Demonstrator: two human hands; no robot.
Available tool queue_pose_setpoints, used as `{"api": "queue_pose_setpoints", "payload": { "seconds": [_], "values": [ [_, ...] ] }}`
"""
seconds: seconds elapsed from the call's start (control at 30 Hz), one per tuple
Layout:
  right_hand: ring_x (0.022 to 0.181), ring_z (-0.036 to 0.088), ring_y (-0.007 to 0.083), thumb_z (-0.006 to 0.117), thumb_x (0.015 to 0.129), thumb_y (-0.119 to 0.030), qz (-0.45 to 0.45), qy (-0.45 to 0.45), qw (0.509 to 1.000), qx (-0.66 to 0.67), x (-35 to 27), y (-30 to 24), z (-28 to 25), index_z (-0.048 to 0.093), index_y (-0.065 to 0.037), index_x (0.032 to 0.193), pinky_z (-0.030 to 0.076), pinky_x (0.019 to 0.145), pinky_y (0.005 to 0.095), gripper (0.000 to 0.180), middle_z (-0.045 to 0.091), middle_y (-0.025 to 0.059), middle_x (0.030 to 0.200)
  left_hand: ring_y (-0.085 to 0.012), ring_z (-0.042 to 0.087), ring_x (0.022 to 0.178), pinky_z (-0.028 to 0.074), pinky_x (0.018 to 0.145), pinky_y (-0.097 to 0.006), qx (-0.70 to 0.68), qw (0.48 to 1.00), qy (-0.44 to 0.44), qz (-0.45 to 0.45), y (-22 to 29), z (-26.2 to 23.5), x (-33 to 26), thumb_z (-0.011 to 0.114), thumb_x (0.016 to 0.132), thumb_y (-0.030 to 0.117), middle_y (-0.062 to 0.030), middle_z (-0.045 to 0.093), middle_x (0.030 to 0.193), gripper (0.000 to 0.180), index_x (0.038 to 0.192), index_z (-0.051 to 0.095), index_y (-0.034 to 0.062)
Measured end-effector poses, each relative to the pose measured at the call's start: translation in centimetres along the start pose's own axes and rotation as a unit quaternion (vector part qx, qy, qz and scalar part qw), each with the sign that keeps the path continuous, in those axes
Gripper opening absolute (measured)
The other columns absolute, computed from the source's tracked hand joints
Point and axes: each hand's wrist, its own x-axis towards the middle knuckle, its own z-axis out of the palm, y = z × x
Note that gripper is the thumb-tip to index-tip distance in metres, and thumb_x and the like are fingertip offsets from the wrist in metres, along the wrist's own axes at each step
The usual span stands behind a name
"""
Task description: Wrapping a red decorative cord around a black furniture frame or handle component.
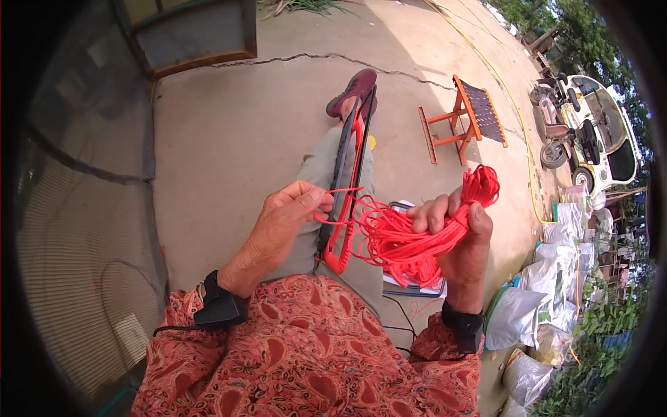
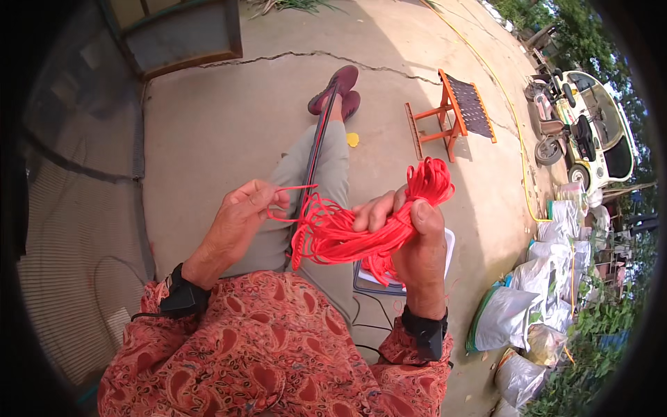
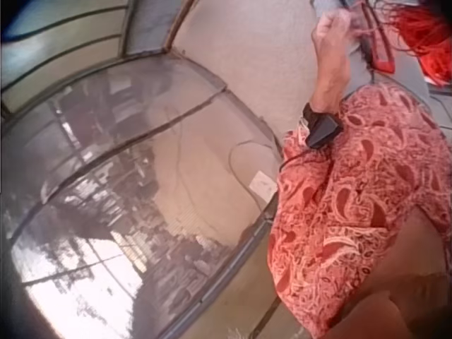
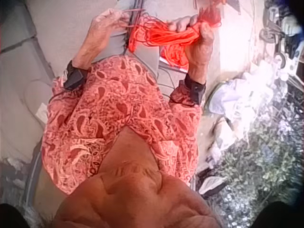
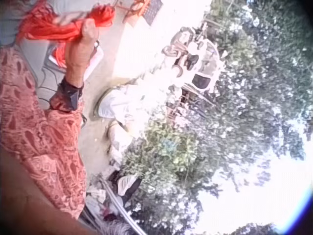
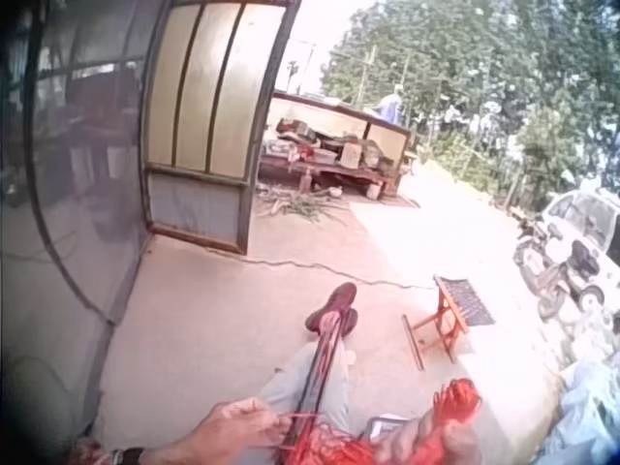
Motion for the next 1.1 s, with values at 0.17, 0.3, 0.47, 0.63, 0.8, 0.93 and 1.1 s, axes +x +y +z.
{"api": "queue_pose_setpoints", "payload": {
  "seconds": [0.17,0.3,0.47,0.63,0.8,0.93,1.1],
  "values": [
    [0.048,0.042,0.0115,0.069,0.077,-0.025,0.082,0.087,0.993,-0.024,-6.0,-3.5,-2.9,0.05,-0.003,0.093,0.042,0.043,0.0269,0.033,0.045,0.0018,0.061,-0.0293,0.064,0.092,0.05,0.083,-0.039,-0.229,0.943,-0.136,-0.2,-0.5,2.1,-0.8,0.03,0.101,0.05,-0.0169,0.064,0.097,0.056,0.119,0.053,0.0013],
    [0.071,0.053,0.0077,0.069,0.074,-0.019,0.222,0.062,0.898,-0.376,-8.2,-4.2,-3.7,0.063,0.001,0.099,0.044,0.065,0.025,0.033,0.061,0.0014,0.078,-0.0241,0.061,0.07,0.049,0.075,-0.038,-0.295,0.927,-0.161,-0.169,-1.2,3.2,-0.7,0.028,0.101,0.051,-0.0117,0.059,0.072,0.058,0.122,0.05,0.0012],
    [0.066,0.052,0.0063,0.069,0.073,-0.014,0.272,0.034,0.855,-0.44,-10.4,-1.7,-3.2,0.063,-0.001,0.086,0.043,0.062,0.0244,0.019,0.059,0.0,0.07,-0.021,0.049,0.053,0.043,0.062,-0.035,-0.297,0.936,-0.084,-0.172,-0.8,4.8,-1.2,0.032,0.102,0.042,-0.008,0.051,0.059,0.047,0.119,0.05,0.003],
    [0.059,0.05,0.006,0.068,0.071,-0.012,0.162,0.093,0.911,-0.367,-11.0,-2.5,-4.0,0.062,-0.002,0.078,0.041,0.055,0.0242,0.014,0.057,-0.0028,0.067,-0.0206,0.042,0.045,0.039,0.055,-0.034,-0.314,0.93,-0.043,-0.185,-0.6,5.0,-1.1,0.035,0.099,0.03,-0.0079,0.046,0.053,0.029,0.104,0.051,0.0055],
    [0.063,0.052,0.0075,0.069,0.075,-0.013,0.148,0.134,0.906,-0.374,-8.0,0.0,-6.2,0.063,-0.001,0.086,0.043,0.058,0.0251,0.018,0.06,-0.0026,0.071,-0.0214,0.044,0.047,0.038,0.055,-0.033,-0.349,0.919,-0.016,-0.18,-1.2,4.5,-0.9,0.039,0.093,0.022,-0.0091,0.047,0.053,0.019,0.092,0.047,0.0058],
    [0.068,0.057,0.013,0.072,0.08,-0.019,0.052,0.102,0.877,-0.468,-2.8,1.2,-3.8,0.059,-0.002,0.1,0.046,0.063,0.027,0.029,0.064,0.0026,0.079,-0.0199,0.053,0.059,0.043,0.062,-0.032,-0.243,0.952,-0.007,-0.184,-0.3,4.0,-0.9,0.043,0.091,0.02,-0.0104,0.055,0.064,0.02,0.099,0.049,0.0027],
    [0.072,0.061,0.0276,0.072,0.072,-0.012,-0.134,-0.063,0.632,-0.761,3.4,1.1,0.9,0.051,-0.005,0.091,0.046,0.06,0.0372,0.029,0.06,0.0103,0.078,-0.0148,0.059,0.089,0.048,0.081,-0.03,-0.023,0.99,0.128,0.046,2.1,2.4,0.0,0.057,0.091,0.016,-0.0081,0.062,0.102,0.041,0.126,0.046,-0.0017]
  ]
}}
